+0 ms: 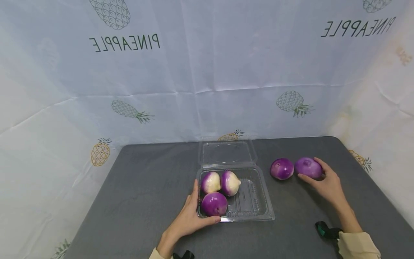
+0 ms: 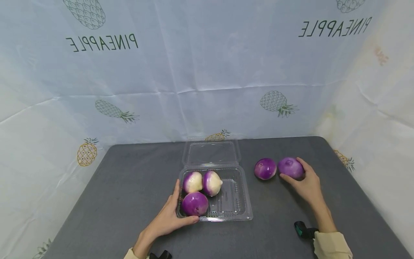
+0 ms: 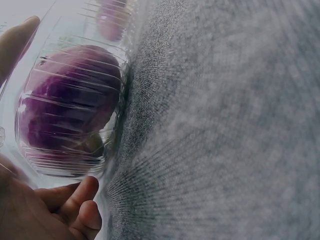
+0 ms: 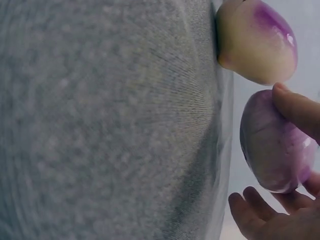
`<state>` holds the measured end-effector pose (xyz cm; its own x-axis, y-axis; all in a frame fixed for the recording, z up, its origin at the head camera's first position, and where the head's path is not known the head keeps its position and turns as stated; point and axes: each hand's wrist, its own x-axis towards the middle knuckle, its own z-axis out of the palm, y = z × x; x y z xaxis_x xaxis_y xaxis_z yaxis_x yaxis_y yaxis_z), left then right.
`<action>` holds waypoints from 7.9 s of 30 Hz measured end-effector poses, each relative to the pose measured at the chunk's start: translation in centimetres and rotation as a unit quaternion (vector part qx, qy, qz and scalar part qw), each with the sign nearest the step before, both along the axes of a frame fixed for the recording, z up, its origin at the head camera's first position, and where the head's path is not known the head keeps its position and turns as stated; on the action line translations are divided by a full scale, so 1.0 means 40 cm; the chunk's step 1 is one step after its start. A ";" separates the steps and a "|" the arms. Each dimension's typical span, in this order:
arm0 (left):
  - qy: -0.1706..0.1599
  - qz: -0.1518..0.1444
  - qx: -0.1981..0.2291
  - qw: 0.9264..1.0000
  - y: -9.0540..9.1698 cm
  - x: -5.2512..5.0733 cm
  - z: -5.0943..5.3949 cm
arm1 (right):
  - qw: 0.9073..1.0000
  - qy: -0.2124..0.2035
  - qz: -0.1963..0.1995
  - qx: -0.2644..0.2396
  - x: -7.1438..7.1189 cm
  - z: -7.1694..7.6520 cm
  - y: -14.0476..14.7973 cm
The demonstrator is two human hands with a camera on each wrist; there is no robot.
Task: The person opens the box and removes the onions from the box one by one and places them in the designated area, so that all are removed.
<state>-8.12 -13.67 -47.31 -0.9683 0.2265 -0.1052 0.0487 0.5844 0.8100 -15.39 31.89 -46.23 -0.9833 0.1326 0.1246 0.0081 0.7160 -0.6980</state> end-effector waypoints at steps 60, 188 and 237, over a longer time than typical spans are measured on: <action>0.001 -0.003 0.005 1.000 0.003 0.001 0.001 | 0.996 0.082 0.028 0.015 0.004 0.002 0.012; -0.012 -0.001 0.007 1.000 0.003 -0.005 0.002 | 0.947 0.057 0.289 0.129 0.063 0.049 -0.460; -0.004 -0.006 0.010 1.000 0.002 -0.006 0.003 | 0.961 0.098 0.247 0.075 0.060 0.021 -0.471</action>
